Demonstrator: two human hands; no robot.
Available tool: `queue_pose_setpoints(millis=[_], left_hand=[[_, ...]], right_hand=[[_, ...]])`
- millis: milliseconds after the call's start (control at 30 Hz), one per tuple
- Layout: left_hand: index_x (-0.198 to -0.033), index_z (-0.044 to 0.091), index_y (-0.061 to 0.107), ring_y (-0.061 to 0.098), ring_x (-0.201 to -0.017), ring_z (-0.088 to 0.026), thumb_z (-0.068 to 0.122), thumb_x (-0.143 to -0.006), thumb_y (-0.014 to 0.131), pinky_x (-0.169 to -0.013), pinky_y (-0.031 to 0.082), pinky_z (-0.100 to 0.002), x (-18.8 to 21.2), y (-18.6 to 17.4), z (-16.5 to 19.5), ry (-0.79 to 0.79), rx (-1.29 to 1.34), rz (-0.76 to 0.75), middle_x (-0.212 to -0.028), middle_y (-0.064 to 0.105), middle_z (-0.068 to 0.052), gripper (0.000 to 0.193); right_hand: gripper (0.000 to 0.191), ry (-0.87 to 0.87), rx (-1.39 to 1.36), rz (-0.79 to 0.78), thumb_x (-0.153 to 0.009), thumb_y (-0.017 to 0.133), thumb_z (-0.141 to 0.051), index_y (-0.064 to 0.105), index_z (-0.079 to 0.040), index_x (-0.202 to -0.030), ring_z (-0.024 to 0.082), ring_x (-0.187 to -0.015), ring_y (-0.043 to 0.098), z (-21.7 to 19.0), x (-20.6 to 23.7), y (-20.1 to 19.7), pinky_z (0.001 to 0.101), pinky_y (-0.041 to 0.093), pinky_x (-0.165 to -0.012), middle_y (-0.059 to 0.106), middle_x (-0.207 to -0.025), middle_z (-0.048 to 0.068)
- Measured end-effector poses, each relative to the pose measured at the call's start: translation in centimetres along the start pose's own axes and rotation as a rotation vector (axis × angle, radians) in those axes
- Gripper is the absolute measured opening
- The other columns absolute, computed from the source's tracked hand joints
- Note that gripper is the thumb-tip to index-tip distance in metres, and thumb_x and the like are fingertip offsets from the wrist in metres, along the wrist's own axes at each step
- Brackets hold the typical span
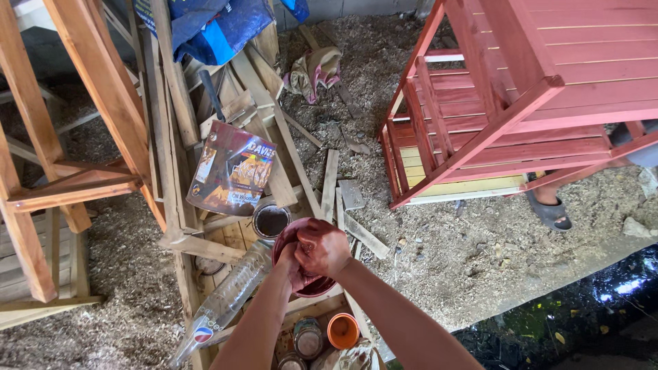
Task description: The person applies reddish-brown wood stain by hand to a pink wooden rack, rubbing the stain into the slats of the lower shelf and frame edges with a cloth pad. They dip the pad into a stain container, work the stain across the wood surface, and continue treating the frame edges and underside of the rack.
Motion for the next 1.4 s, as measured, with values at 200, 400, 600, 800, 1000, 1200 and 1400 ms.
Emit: queue_pose_setpoints(millis=[200, 400, 600, 800, 1000, 1200, 1400], left_hand=[[-0.111, 0.019, 0.069, 0.074, -0.087, -0.024, 0.051, -0.095, 0.047, -0.072, 0.064, -0.049, 0.2, -0.1, 0.5, -0.035, -0.041, 0.021, -0.101, 0.075, -0.005, 0.042], [-0.130, 0.015, 0.059, 0.076, -0.092, -0.025, 0.055, -0.102, 0.041, -0.077, 0.067, -0.045, 1.0, -0.5, 1.6, 0.011, -0.175, 0.113, -0.113, 0.074, -0.012, 0.052], [-0.141, 0.021, 0.053, 0.074, -0.085, -0.027, 0.069, -0.101, 0.032, -0.072, 0.063, -0.040, 1.4, -2.0, 2.8, 0.015, -0.497, 0.210, -0.117, 0.073, -0.014, 0.065], [-0.141, 0.025, 0.053, 0.074, -0.084, -0.031, 0.037, -0.104, 0.044, -0.066, 0.066, -0.048, 0.9, -2.5, 3.8, 0.241, -0.407, 0.280, -0.116, 0.071, -0.012, 0.040], [-0.138, 0.016, 0.060, 0.074, -0.073, -0.034, 0.014, -0.099, 0.054, -0.054, 0.066, -0.046, 0.9, -2.6, 3.5, 0.385, -0.414, 0.358, -0.112, 0.072, -0.017, 0.040], [-0.132, 0.012, 0.068, 0.075, -0.070, -0.028, 0.003, -0.084, 0.070, -0.048, 0.062, -0.041, 2.9, -2.3, 3.8, 0.503, -0.415, 0.435, -0.113, 0.075, -0.018, 0.049], [-0.128, 0.007, 0.064, 0.074, -0.086, -0.026, 0.006, -0.080, 0.081, -0.063, 0.063, -0.038, 7.1, 0.5, 3.7, 0.553, -0.356, 0.496, -0.114, 0.073, -0.014, 0.051]], right_hand=[[0.016, -0.112, 0.006, -0.082, -0.075, 0.075, -0.026, 0.068, -0.016, -0.085, 0.025, -0.082, 0.069, 0.1, -0.1, 0.9, 0.0391, 0.059, -0.064, 0.068, -0.095, 0.004], [0.038, 0.361, 0.075, -0.333, -0.080, 0.077, -0.042, 0.065, -0.011, -0.099, 0.030, -0.088, 0.068, 4.8, 0.0, 3.9, 0.0428, 0.059, -0.077, 0.066, -0.100, 0.012], [0.069, 0.672, -0.248, -0.513, -0.067, 0.090, -0.042, 0.057, -0.012, -0.120, 0.031, -0.102, 0.068, 9.2, 2.3, 6.0, 0.0414, 0.057, -0.090, 0.067, -0.110, 0.016], [0.069, 0.913, -0.221, -0.522, -0.067, 0.092, -0.044, 0.060, -0.018, -0.122, 0.027, -0.101, 0.073, 10.8, 4.0, 5.6, 0.0389, 0.059, -0.092, 0.073, -0.112, 0.011], [0.057, 0.786, 0.036, -0.499, -0.077, 0.088, -0.040, 0.061, -0.020, -0.123, 0.036, -0.109, 0.068, 8.6, 2.4, 3.9, 0.0460, 0.056, -0.092, 0.072, -0.114, 0.014], [0.059, 0.827, -0.018, -0.677, -0.076, 0.088, -0.034, 0.059, -0.023, -0.126, 0.032, -0.110, 0.069, 7.8, 2.5, 3.8, 0.0410, 0.057, -0.096, 0.071, -0.118, 0.012], [0.057, 0.917, -0.077, -0.681, -0.072, 0.090, -0.027, 0.063, -0.027, -0.122, 0.026, -0.108, 0.068, 8.6, 3.6, -0.8, 0.0317, 0.063, -0.090, 0.069, -0.122, 0.005]])
Point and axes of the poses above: each hand's wrist, its own x-axis away from the middle knuckle, its own y-axis out of the palm, z = x × y, the point moved 7 cm from there along -x, towards the middle knuckle
